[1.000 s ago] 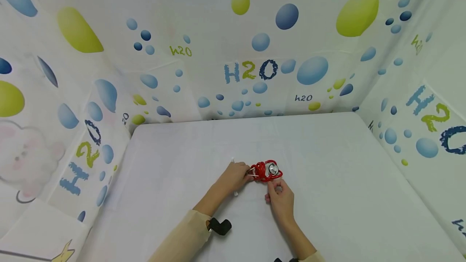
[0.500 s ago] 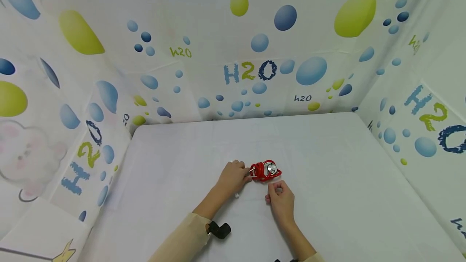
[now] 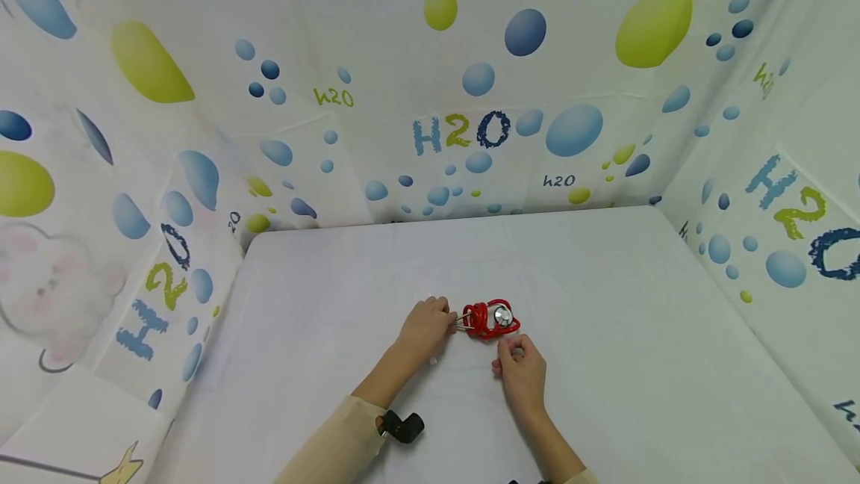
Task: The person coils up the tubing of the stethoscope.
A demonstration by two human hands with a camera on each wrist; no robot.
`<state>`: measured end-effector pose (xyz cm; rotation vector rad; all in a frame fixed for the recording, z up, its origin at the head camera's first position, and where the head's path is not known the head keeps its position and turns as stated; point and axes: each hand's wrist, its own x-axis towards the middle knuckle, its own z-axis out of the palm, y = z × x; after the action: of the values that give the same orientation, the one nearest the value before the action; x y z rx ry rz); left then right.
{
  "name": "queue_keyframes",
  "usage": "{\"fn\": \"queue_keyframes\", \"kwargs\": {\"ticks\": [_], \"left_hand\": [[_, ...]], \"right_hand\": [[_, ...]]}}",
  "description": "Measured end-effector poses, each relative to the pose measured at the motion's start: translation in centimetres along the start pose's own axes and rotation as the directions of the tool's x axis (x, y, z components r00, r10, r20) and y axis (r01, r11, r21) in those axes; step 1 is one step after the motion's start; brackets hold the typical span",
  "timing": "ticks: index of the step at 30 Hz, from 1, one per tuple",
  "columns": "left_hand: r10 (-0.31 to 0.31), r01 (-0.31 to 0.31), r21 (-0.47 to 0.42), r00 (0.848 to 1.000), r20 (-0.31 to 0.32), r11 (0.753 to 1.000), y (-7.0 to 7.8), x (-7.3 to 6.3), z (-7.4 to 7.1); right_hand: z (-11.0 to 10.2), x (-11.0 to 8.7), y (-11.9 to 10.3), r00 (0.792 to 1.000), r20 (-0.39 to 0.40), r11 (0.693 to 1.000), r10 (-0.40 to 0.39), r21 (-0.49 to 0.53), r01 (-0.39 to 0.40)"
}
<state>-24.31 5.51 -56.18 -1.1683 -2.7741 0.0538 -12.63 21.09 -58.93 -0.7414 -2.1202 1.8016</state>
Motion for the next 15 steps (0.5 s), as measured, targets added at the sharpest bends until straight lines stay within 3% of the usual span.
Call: {"fn": "queue_keyframes", "kwargs": {"ticks": [6, 15], "left_hand": [[-0.018, 0.017, -0.04, 0.999, -0.032, 0.999, 0.02, -0.33, -0.2], [-0.033, 0.012, -0.12, 0.983, -0.178, 0.993, 0.01, -0.7, -0.05]], "right_hand": [[-0.06, -0.06, 0.07, 1.0, 0.007, 1.0, 0.002, -0.02, -0.002], [-0.14, -0.09, 0.04, 1.0, -0.003, 1.0, -0.002, -0.009, 0.002]]}}
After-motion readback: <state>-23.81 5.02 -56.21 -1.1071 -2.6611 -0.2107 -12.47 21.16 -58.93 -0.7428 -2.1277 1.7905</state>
